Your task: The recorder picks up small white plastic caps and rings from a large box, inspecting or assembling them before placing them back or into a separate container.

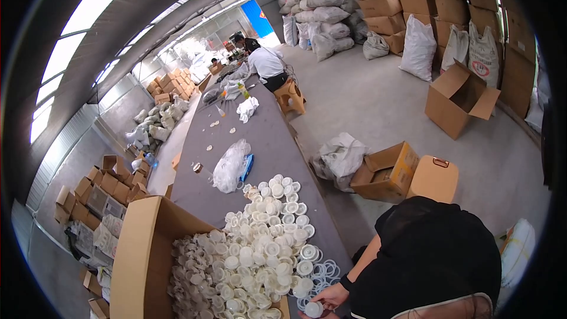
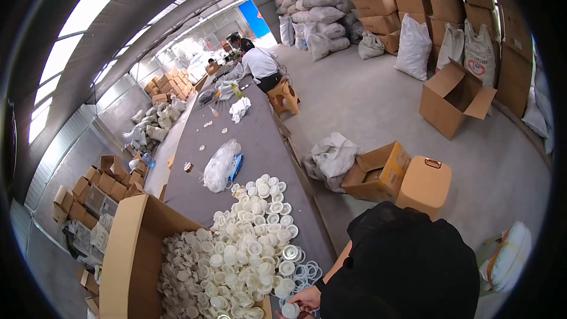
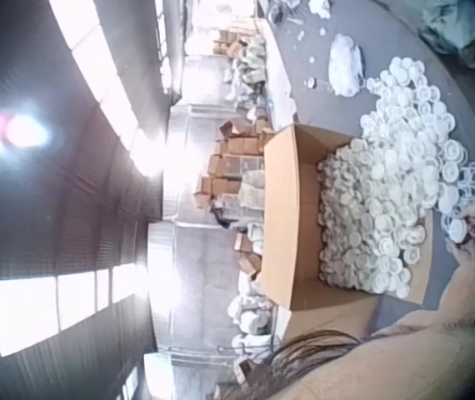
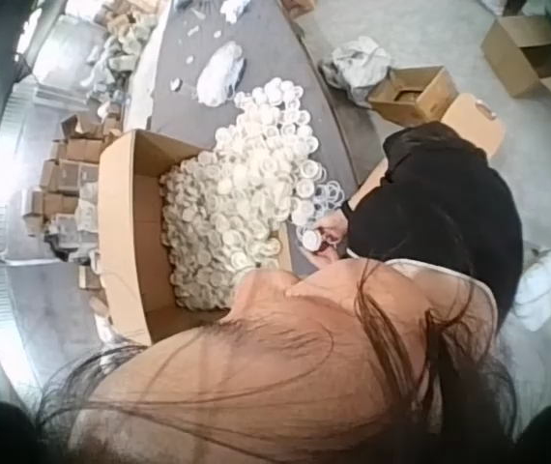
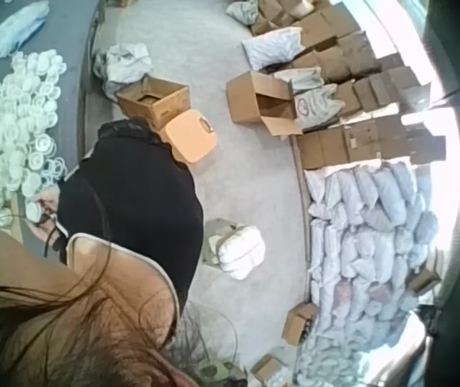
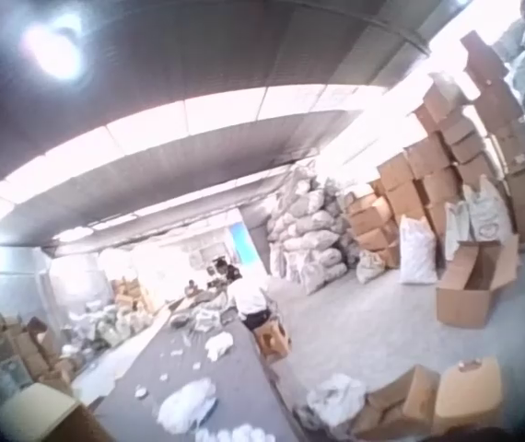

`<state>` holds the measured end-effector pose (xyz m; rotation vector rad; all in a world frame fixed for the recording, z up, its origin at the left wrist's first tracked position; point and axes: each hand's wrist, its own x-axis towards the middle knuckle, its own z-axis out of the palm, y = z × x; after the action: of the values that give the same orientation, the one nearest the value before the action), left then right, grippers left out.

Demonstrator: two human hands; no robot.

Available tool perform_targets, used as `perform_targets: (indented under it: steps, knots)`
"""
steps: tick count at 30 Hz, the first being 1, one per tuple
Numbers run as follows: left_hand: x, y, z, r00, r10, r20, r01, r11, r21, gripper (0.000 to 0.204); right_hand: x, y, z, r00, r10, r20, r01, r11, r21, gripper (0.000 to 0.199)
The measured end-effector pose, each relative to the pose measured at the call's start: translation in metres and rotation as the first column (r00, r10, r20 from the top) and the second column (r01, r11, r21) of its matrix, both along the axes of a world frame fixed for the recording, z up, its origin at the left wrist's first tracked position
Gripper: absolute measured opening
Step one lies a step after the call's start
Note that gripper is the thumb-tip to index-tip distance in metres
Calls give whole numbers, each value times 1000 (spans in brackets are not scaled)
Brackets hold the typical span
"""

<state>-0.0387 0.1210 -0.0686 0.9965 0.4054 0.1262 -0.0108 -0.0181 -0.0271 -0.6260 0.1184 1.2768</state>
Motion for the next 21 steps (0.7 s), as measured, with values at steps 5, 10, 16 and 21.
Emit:
perform_targets:
  steps: [5,10,16,21]
  knots:
    - [-4,-9,4,1000,8,19,-6,995,-99,23,9,-4,-26,994,62,-87,-46,984,174,21]
    - [-33,-15,-3,994,111,-20,-113,970,-214,23,8,8,-36,994,19,-108,-13,998,55,15]
    - [-36,-21,18,989,145,-2,-116,783,-611,33,2,8,-21,994,-84,-69,83,996,-20,21]
    - [-34,-26,17,966,197,-169,-259,770,-583,10,2,2,-2,999,30,-31,-35,982,-188,26]
